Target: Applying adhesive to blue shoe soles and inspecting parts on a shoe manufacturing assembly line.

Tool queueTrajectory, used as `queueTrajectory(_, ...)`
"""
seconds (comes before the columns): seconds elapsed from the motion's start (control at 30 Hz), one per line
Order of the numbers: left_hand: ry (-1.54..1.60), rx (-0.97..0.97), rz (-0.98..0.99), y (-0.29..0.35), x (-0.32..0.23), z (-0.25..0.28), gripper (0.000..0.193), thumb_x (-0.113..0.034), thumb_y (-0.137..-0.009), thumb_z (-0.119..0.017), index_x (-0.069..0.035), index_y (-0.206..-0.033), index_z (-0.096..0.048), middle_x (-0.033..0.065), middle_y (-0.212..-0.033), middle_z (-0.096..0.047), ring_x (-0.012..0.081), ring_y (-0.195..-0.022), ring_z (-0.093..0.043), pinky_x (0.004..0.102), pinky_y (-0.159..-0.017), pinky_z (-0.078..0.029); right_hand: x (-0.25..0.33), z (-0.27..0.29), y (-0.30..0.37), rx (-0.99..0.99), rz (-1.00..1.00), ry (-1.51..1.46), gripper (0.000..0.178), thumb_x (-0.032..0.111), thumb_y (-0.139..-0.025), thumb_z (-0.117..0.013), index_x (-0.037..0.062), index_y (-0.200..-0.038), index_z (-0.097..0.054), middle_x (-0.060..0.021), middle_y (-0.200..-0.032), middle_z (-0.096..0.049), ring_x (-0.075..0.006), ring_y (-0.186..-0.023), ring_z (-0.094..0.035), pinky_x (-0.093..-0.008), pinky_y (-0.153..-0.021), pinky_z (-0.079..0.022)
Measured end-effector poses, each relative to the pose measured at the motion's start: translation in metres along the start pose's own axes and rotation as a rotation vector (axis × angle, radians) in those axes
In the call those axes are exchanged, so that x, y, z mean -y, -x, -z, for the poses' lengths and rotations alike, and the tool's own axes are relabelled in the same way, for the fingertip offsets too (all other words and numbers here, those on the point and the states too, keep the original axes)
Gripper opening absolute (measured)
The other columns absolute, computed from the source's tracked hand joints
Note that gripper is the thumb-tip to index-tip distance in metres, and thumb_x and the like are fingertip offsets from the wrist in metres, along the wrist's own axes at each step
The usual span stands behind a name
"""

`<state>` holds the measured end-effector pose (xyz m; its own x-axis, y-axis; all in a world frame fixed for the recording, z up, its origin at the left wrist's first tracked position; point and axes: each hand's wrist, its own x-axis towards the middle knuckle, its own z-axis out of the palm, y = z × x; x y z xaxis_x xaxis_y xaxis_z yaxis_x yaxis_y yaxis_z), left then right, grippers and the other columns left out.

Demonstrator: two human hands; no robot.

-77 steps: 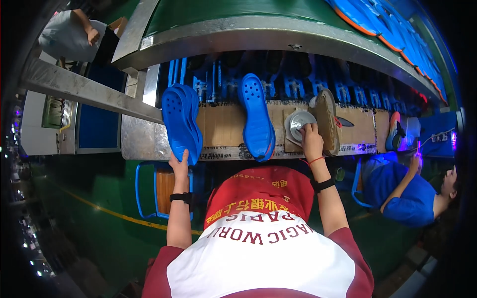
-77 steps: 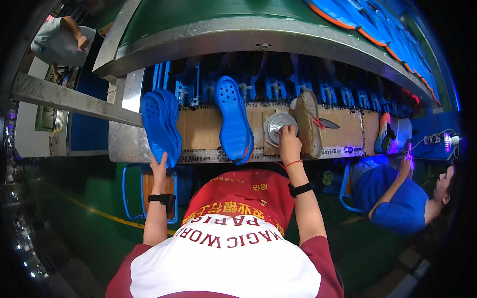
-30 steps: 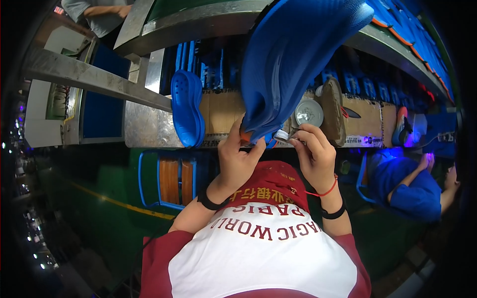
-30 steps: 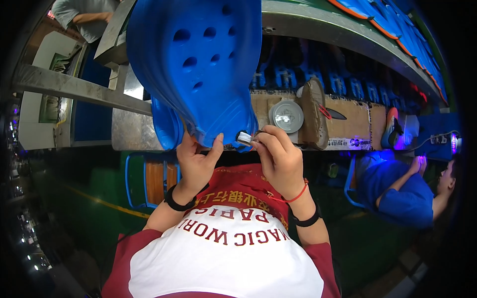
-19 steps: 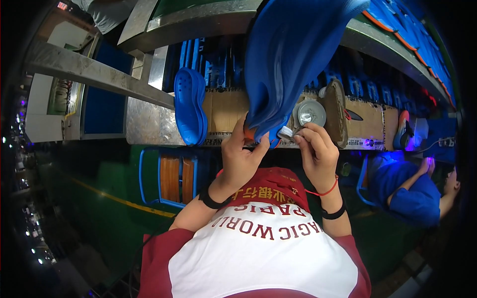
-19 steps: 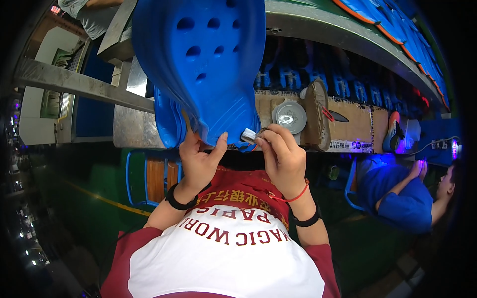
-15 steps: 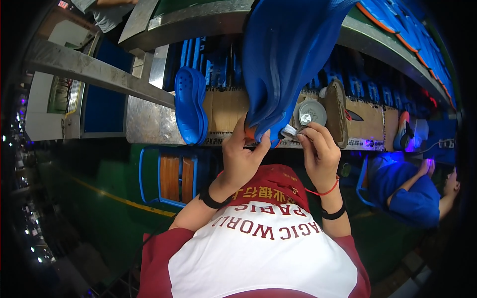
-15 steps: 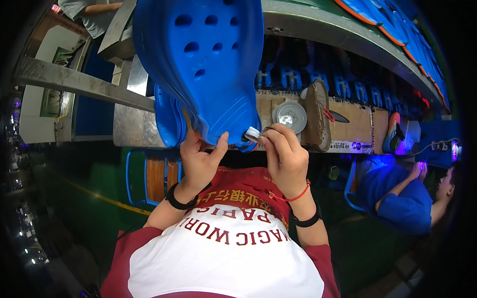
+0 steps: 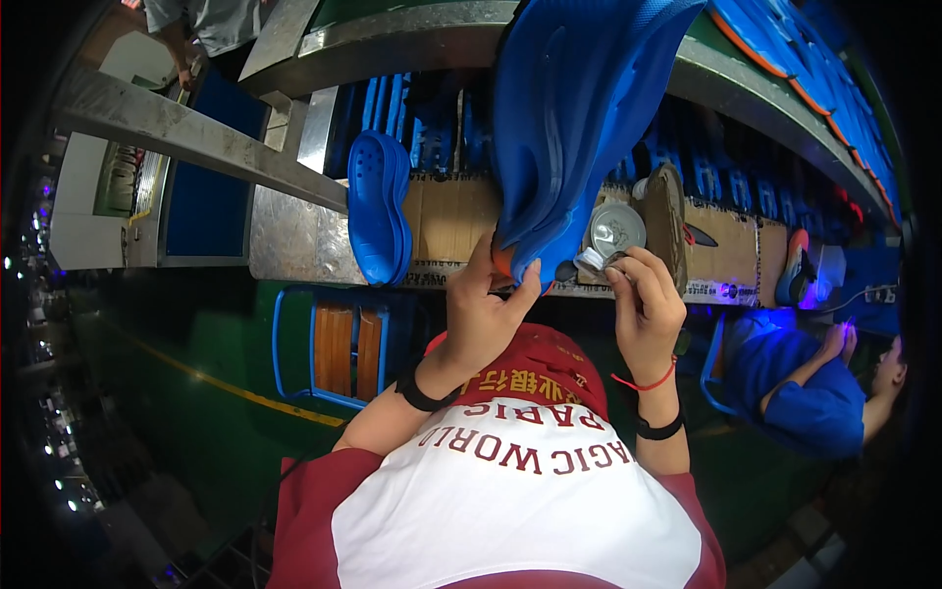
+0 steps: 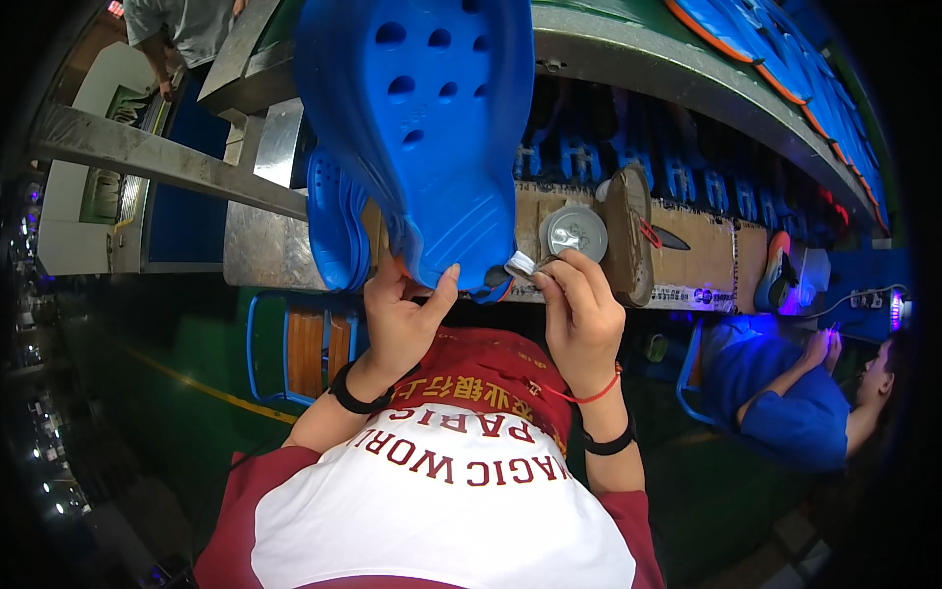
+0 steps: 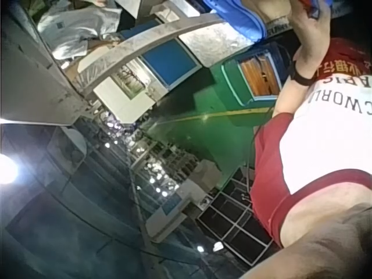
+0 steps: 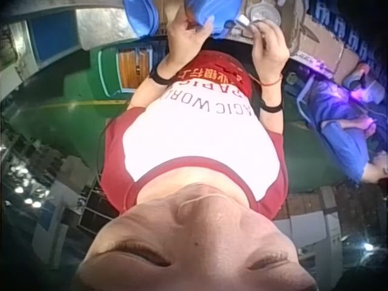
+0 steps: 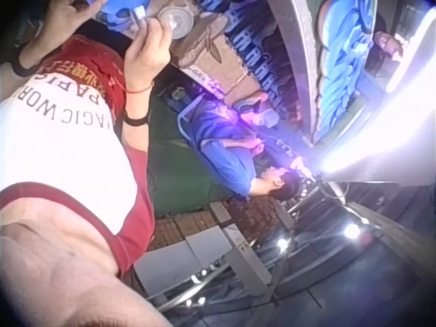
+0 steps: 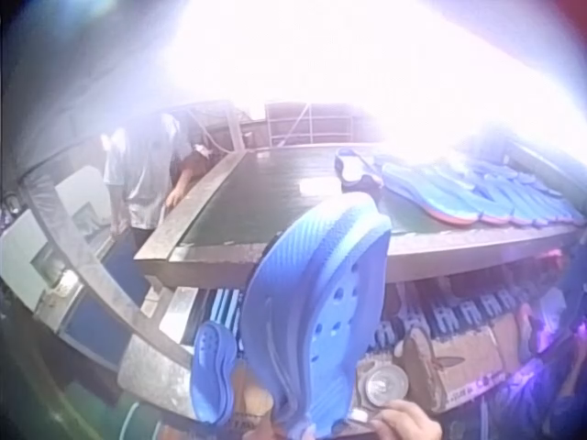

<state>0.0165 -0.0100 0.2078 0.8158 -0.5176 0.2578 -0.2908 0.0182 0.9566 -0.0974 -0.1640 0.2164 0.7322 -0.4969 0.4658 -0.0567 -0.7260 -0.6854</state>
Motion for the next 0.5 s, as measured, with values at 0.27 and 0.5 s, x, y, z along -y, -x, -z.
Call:
queueTrajectory(0.27,-0.014,0.012,0.051,-0.002,0.001,-0.003,0.042,-0.004,-0.086,-0.067,0.006,-0.124,-0.051,0.0152,-0.089,-0.07,0.0201,-0.08,-0.071,0.0309,-0.071,-0.058,0.005,0.001,0.0,0.094,-0.072,-0.076,0.009,-0.003,-0.082,-0.068,-0.0016,-0.09,-0.063,-0.0143,-0.094,-0.064,-0.0218,-0.062,-0.062,-0.0281,-0.054,-0.049)
queueTrajectory(0.5,0.256,0.102,0.028,-0.057,-0.002,-0.034,0.063,0.003,-0.086,-0.063,0.0,-0.134,-0.023,0.0177,-0.116,-0.057,0.02,-0.103,-0.062,0.0315,-0.085,-0.053,-0.009,0.02,-0.003,-0.304,-0.102,-0.199,0.005,-0.003,-0.087,-0.065,-0.0041,-0.092,-0.064,-0.0124,-0.102,-0.066,-0.0092,-0.068,-0.055,-0.0214,-0.058,-0.042)
